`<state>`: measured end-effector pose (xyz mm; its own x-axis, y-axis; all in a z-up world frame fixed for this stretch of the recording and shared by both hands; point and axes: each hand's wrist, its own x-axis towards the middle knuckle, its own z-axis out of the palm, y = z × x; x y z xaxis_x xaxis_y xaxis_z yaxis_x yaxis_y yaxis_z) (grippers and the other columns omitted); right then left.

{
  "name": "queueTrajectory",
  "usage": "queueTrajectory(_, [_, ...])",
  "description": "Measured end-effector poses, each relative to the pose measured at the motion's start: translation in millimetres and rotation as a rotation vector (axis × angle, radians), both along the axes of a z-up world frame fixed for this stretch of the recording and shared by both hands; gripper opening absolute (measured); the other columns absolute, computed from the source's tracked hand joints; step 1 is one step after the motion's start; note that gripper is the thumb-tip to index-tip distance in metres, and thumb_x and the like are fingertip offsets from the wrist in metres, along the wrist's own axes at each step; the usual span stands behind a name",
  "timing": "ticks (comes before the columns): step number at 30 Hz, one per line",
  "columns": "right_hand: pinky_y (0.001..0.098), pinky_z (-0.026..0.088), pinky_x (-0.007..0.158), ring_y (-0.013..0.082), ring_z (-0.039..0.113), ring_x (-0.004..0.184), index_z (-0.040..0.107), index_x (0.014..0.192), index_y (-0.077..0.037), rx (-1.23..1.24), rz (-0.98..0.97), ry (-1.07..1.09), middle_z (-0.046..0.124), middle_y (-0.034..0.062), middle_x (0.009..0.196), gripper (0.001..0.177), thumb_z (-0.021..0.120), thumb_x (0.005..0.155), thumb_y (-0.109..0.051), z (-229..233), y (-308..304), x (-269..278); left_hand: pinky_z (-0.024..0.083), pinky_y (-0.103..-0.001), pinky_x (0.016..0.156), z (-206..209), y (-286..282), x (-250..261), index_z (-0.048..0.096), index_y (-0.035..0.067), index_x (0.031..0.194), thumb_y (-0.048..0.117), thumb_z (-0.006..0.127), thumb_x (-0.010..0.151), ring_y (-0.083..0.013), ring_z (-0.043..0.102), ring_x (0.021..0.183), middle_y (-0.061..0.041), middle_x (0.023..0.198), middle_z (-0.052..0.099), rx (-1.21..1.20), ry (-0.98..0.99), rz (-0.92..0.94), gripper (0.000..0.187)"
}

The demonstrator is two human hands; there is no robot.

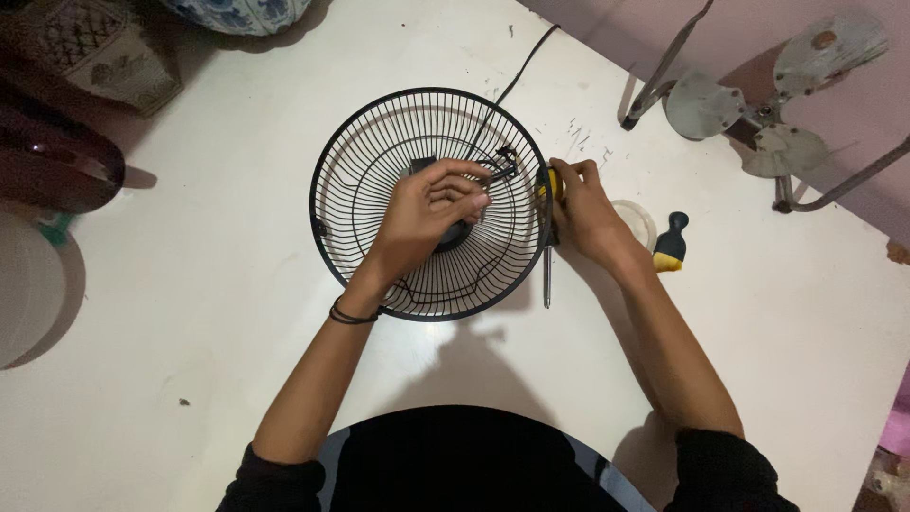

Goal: The person uses a yellow screwdriver to loosen and remove screws from the central hub of a disassembled electric fan. They place the screws into a small container and continue adjusting the fan's internal components.

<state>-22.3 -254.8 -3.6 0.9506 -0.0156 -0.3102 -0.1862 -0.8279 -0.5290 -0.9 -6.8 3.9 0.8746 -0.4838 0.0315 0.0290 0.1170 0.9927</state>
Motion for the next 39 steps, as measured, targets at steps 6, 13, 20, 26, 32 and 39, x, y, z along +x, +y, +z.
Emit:
queueTrajectory(6, [0.0395, 0.055, 0.093, 0.0274, 0.067, 0.102, 0.045, 0.15, -0.005, -0.02, -0.023, -0.047, 0.045, 0.0194, 0.14, 0.053, 0.059, 0.099, -0.012, 17.2, -3.7, -5.5, 0.064, -0.025, 0.078, 3.2, -8.1, -5.1, 0.062, -0.002, 0.124, 0.01, 0.069, 0.099, -0.0126, 0.073, 0.087, -0.01, 0.095, 0.073, -0.062, -0.044, -0.006, 0.029])
queueTrajectory(13, [0.0325, 0.058, 0.069, 0.0158, 0.065, 0.078, 0.067, 0.128, -0.005, 0.091, -0.052, -0.243, 0.062, 0.0116, 0.115, 0.031, 0.065, 0.1, -0.018, 52.5, -10.9, -17.7, 0.065, -0.025, 0.079, 14.0, -34.7, -10.5, 0.062, -0.002, 0.124, 0.01, 0.067, 0.099, -0.0121, 0.075, 0.091, -0.01, 0.099, 0.074, -0.015, -0.058, -0.039, 0.028])
queueTrajectory(20, [0.025, 0.053, 0.068, 0.0083, 0.061, 0.077, 0.067, 0.123, -0.002, 0.449, 0.013, -0.263, 0.068, 0.0041, 0.094, 0.025, 0.065, 0.101, -0.013, 60.4, -29.8, -31.3, 0.062, -0.027, 0.078, 24.0, -74.9, -20.1, 0.066, -0.001, 0.123, 0.008, 0.067, 0.099, -0.015, 0.071, 0.09, -0.014, 0.096, 0.074, 0.046, -0.13, -0.057, 0.026])
queueTrajectory(26, [0.0247, 0.055, 0.071, 0.0079, 0.063, 0.08, 0.064, 0.116, -0.001, 0.521, 0.034, -0.223, 0.067, 0.0022, 0.092, 0.016, 0.059, 0.105, -0.01, 48.2, -62.3, -41.9, 0.067, -0.025, 0.077, 19.7, -113.2, -30.2, 0.063, 0.001, 0.122, 0.008, 0.067, 0.099, -0.0155, 0.077, 0.094, -0.012, 0.104, 0.076, 0.03, -0.183, -0.061, 0.025])
queueTrajectory(32, [0.0259, 0.056, 0.075, 0.0085, 0.062, 0.084, 0.062, 0.116, -0.002, 0.637, -0.009, -0.229, 0.066, 0.0017, 0.095, 0.014, 0.059, 0.106, -0.011, 33.1, -99.6, -56.6, 0.067, -0.025, 0.073, 6.6, -150.6, -47.8, 0.062, 0.004, 0.124, 0.009, 0.069, 0.097, -0.0153, 0.078, 0.09, -0.011, 0.101, 0.078, 0.06, -0.197, 0.025, 0.028])
queueTrajectory(39, [0.0258, 0.056, 0.079, 0.0075, 0.063, 0.087, 0.061, 0.116, -0.006, 0.673, -0.067, -0.22, 0.065, -0.0022, 0.097, 0.016, 0.058, 0.104, -0.015, -3.8, -118.6, -54.6, 0.066, -0.024, 0.072, -24.2, -184.1, -47.7, 0.062, 0.004, 0.121, 0.008, 0.067, 0.098, -0.0133, 0.077, 0.091, -0.01, 0.103, 0.076, 0.09, -0.167, 0.08, 0.024])
